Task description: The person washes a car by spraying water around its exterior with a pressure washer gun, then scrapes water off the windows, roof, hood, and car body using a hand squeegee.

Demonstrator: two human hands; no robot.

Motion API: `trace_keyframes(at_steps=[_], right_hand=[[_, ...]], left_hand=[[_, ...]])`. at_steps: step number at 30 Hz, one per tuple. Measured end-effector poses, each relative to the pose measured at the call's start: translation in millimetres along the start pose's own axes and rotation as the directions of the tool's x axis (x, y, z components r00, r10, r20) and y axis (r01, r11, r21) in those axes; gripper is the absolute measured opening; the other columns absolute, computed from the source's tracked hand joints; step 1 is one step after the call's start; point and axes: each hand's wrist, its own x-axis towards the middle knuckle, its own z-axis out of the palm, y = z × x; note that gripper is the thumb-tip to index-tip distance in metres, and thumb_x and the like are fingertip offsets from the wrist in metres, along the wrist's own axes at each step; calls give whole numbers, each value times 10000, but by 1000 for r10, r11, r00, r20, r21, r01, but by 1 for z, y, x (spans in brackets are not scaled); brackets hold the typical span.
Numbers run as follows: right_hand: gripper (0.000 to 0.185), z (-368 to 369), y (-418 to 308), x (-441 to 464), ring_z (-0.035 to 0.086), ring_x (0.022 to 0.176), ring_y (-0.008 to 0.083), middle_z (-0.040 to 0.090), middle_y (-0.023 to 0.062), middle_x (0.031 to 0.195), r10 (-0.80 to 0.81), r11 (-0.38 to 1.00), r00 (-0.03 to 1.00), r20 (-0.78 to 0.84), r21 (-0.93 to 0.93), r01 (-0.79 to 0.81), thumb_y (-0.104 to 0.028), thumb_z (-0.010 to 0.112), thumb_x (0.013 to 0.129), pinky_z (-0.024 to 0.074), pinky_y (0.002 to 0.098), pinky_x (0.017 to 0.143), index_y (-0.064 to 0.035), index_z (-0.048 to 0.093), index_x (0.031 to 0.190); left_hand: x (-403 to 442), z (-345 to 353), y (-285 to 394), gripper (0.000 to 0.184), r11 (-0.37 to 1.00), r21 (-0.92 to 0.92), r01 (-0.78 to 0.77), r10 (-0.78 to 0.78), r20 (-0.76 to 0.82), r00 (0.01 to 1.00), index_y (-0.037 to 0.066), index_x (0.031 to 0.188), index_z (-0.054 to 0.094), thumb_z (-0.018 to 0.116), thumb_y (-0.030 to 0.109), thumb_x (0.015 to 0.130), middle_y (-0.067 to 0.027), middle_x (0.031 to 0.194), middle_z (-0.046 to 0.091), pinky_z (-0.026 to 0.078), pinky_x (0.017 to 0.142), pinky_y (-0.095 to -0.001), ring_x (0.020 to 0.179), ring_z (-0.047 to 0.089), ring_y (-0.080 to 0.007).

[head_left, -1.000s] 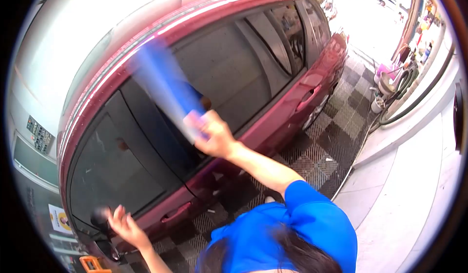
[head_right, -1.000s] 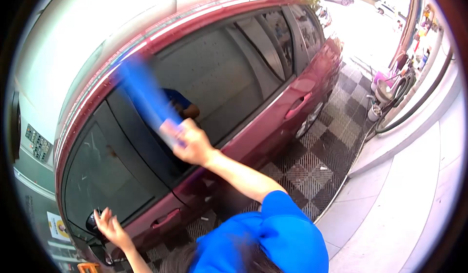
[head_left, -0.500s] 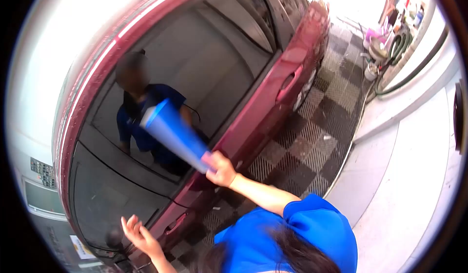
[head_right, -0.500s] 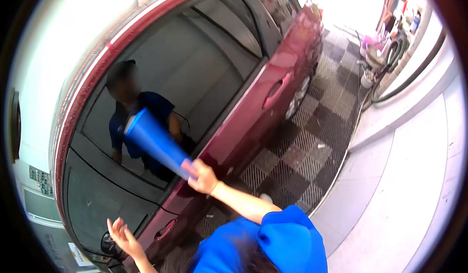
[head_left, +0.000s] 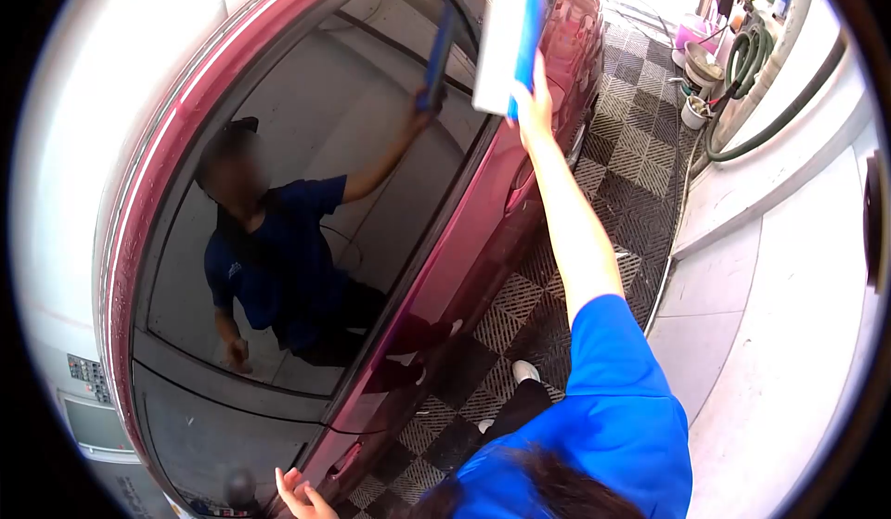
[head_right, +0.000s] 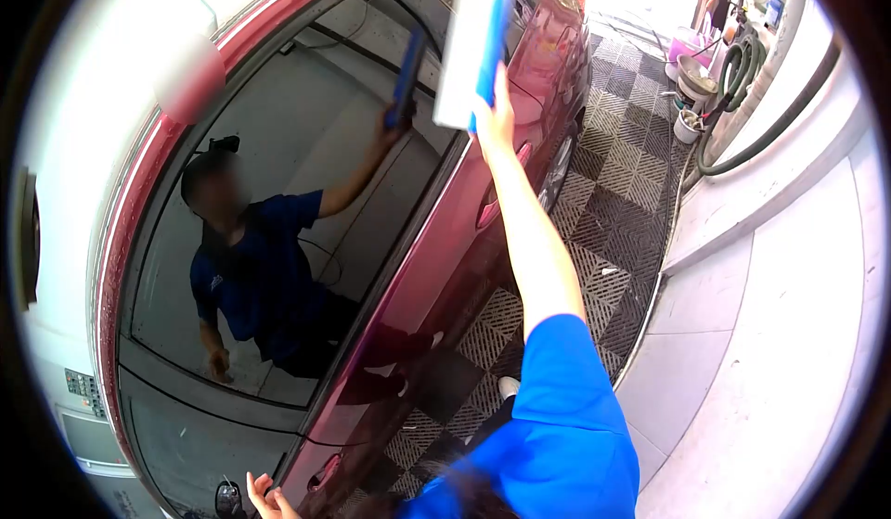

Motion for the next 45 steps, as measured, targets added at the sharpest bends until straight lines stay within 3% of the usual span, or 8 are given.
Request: trace_keyframes(at_steps=[15, 20, 25, 34, 36, 40, 43, 45], right_hand=[[556, -99, 189, -153, 520, 429, 198, 560, 105, 754, 512, 859, 691, -510, 317, -402, -93, 482, 825, 364, 276, 318, -228, 364, 1351], [114, -59, 281, -386, 527, 491, 192, 482, 50, 671, 982, 189, 91, -168, 784, -591, -220, 492, 848, 455, 285, 396, -143, 444, 918], [146, -36, 262, -540, 465, 490, 207, 440, 62, 611, 680, -653, -569, 462, 735, -183, -176, 466, 810, 441, 289, 427, -45, 433, 753], [355, 113, 138, -557, 480, 457, 219, 516, 119, 886, 755, 643, 619, -214, 427, -636, -241, 458, 923, 466, 354, 393, -168, 325, 1243], [300, 152, 151, -640, 455, 415, 219, 497, 94, 823, 850, 518, 481, -212, 501, -694, -206, 445, 910, 435, 351, 356, -211, 357, 1197], [241, 141, 229, -810, 504, 557, 219, 473, 77, 665, 881, -437, -430, 195, 684, -585, -218, 370, 896, 449, 331, 456, -84, 538, 786], [292, 157, 192, -831, 536, 527, 265, 527, 139, 669, 990, 2, -64, -128, 457, -889, -276, 373, 915, 464, 351, 472, -26, 502, 994], [256, 191, 132, -798, 609, 687, 302, 616, 194, 849, 707, 640, 586, -396, 5, -769, -222, 424, 931, 496, 396, 533, 2, 531, 993]], left_hand=[[-72, -38, -37, 527, 990, 80, 119, -120, 0, 993, 71, 1396, 398, 439, -50, 885, -99, 1189, 546, 430, 878, -294, 1066, 530, -183], [-90, -39, -46, 490, 989, 64, 134, -134, 8, 991, 28, 1374, 417, 422, -44, 889, -121, 1187, 552, 453, 883, -300, 1042, 552, -195], [-89, -53, -61, 465, 995, 91, 47, -53, 62, 997, 23, 1344, 448, 439, -55, 886, -131, 1194, 564, 458, 899, -317, 1024, 567, -193], [-148, -116, -218, 434, 988, -131, 77, -90, -95, 991, 15, 1283, 506, 439, -85, 866, -122, 1165, 572, 470, 893, -311, 984, 583, -189], [-158, -141, -263, 427, 989, -131, 64, -79, -113, 990, 11, 1269, 516, 442, -87, 860, -124, 1155, 577, 470, 888, -312, 976, 587, -192], [-189, -219, -353, 390, 999, -46, 19, -30, -254, 967, -6, 1224, 545, 449, -91, 856, -127, 1123, 590, 472, 875, -318, 956, 590, -199], [-221, -282, -410, 356, 989, -97, 113, -142, -389, 910, -10, 1226, 546, 444, -83, 893, -123, 1186, 546, 487, 849, -311, 1032, 586, -203], [-237, -324, -450, 349, 980, -124, 153, -194, -475, 858, -17, 1225, 544, 437, -79, 899, -119, 1192, 540, 486, 840, -306, 1044, 582, -202]])
